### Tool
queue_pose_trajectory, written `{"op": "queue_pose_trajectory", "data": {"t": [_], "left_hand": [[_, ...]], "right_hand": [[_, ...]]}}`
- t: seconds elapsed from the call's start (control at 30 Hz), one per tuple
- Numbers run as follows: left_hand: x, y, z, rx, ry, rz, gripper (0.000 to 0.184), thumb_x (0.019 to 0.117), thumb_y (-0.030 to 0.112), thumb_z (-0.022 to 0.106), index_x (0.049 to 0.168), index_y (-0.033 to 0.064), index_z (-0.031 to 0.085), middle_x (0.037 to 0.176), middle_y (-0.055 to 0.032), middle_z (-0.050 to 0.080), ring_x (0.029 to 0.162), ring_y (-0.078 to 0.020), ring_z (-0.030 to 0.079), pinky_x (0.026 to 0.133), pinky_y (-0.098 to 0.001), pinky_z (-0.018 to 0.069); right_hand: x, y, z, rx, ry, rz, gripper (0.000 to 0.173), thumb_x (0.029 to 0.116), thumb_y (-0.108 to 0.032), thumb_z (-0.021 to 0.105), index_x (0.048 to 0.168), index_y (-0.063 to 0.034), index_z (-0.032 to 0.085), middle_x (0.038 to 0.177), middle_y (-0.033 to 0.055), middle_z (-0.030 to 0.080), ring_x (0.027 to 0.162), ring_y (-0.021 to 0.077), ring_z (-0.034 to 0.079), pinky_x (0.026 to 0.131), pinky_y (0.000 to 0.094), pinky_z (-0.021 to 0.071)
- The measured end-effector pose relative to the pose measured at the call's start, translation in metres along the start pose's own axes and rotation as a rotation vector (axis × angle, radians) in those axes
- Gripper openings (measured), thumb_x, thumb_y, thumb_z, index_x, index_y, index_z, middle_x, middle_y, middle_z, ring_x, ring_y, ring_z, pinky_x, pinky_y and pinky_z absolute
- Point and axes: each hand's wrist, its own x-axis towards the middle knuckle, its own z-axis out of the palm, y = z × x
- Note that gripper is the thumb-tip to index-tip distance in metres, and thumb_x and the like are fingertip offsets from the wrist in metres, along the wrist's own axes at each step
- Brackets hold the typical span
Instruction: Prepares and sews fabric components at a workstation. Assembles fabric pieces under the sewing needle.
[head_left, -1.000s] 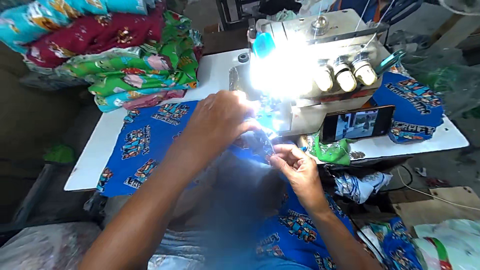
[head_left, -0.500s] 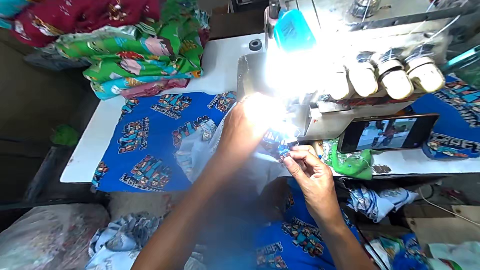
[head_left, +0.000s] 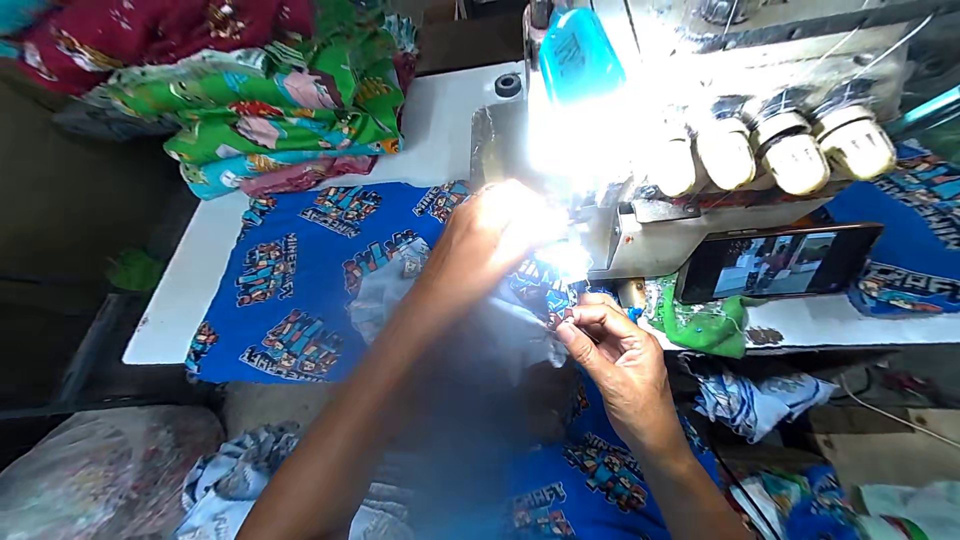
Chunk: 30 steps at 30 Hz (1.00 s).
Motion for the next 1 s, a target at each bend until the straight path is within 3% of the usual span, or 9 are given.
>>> {"op": "queue_pose_trajectory", "data": {"t": [0.17, 0.37, 0.57, 0.8, 0.9, 1.0], "left_hand": [[0.003, 0.006, -0.006, 0.022, -0.038, -0.055, 0.019, 0.1011, 0.021, 0.061, 0.099, 0.0054, 0.071, 0.104, -0.0063, 0.071, 0.104, -0.0119, 0.065, 0.094, -0.0285, 0.0493], [0.006, 0.014, -0.002, 0.126, -0.007, -0.103, 0.021, 0.1010, 0.022, 0.061, 0.099, 0.0043, 0.071, 0.099, -0.0090, 0.070, 0.098, -0.0187, 0.066, 0.088, -0.0356, 0.0500], [0.007, 0.009, -0.022, 0.030, -0.172, -0.042, 0.017, 0.0997, 0.021, 0.062, 0.094, 0.0074, 0.070, 0.110, -0.0050, 0.069, 0.109, -0.0111, 0.063, 0.095, -0.0277, 0.0482], [0.009, 0.015, -0.015, 0.114, -0.086, -0.119, 0.020, 0.1012, 0.021, 0.061, 0.099, 0.0046, 0.071, 0.103, -0.0078, 0.071, 0.099, -0.0147, 0.066, 0.089, -0.0316, 0.0504], [0.011, 0.018, -0.011, 0.169, -0.057, -0.145, 0.019, 0.0999, 0.020, 0.063, 0.097, 0.0027, 0.071, 0.096, -0.0103, 0.068, 0.092, -0.0192, 0.066, 0.083, -0.0353, 0.0504], [0.010, 0.020, -0.003, 0.233, -0.009, -0.159, 0.021, 0.0972, 0.021, 0.068, 0.090, 0.0018, 0.071, 0.094, -0.0121, 0.067, 0.093, -0.0235, 0.065, 0.083, -0.0377, 0.0501]], "right_hand": [[-0.003, -0.003, 0.000, 0.017, 0.020, -0.037, 0.009, 0.0917, -0.001, 0.068, 0.100, 0.0016, 0.071, 0.099, 0.0057, 0.072, 0.092, 0.0098, 0.071, 0.087, 0.0242, 0.0598], [-0.005, -0.007, -0.001, -0.027, 0.036, -0.024, 0.012, 0.0929, 0.000, 0.066, 0.104, 0.0027, 0.070, 0.095, 0.0044, 0.074, 0.089, 0.0064, 0.071, 0.085, 0.0211, 0.0599], [-0.004, -0.006, -0.004, -0.041, -0.004, -0.039, 0.010, 0.0933, -0.001, 0.066, 0.100, 0.0024, 0.072, 0.099, 0.0059, 0.072, 0.092, 0.0084, 0.070, 0.087, 0.0220, 0.0595], [-0.004, -0.008, -0.001, -0.037, 0.040, -0.034, 0.013, 0.0934, 0.000, 0.066, 0.106, 0.0028, 0.071, 0.095, 0.0054, 0.074, 0.087, 0.0070, 0.071, 0.084, 0.0210, 0.0598], [-0.003, -0.007, -0.001, -0.046, 0.026, -0.045, 0.018, 0.0932, 0.000, 0.066, 0.111, 0.0015, 0.069, 0.094, 0.0049, 0.073, 0.085, 0.0074, 0.071, 0.082, 0.0212, 0.0594], [-0.002, -0.004, 0.000, -0.125, 0.017, -0.087, 0.031, 0.0937, -0.001, 0.066, 0.124, 0.0006, 0.060, 0.093, 0.0040, 0.072, 0.085, 0.0074, 0.070, 0.081, 0.0211, 0.0590]]}}
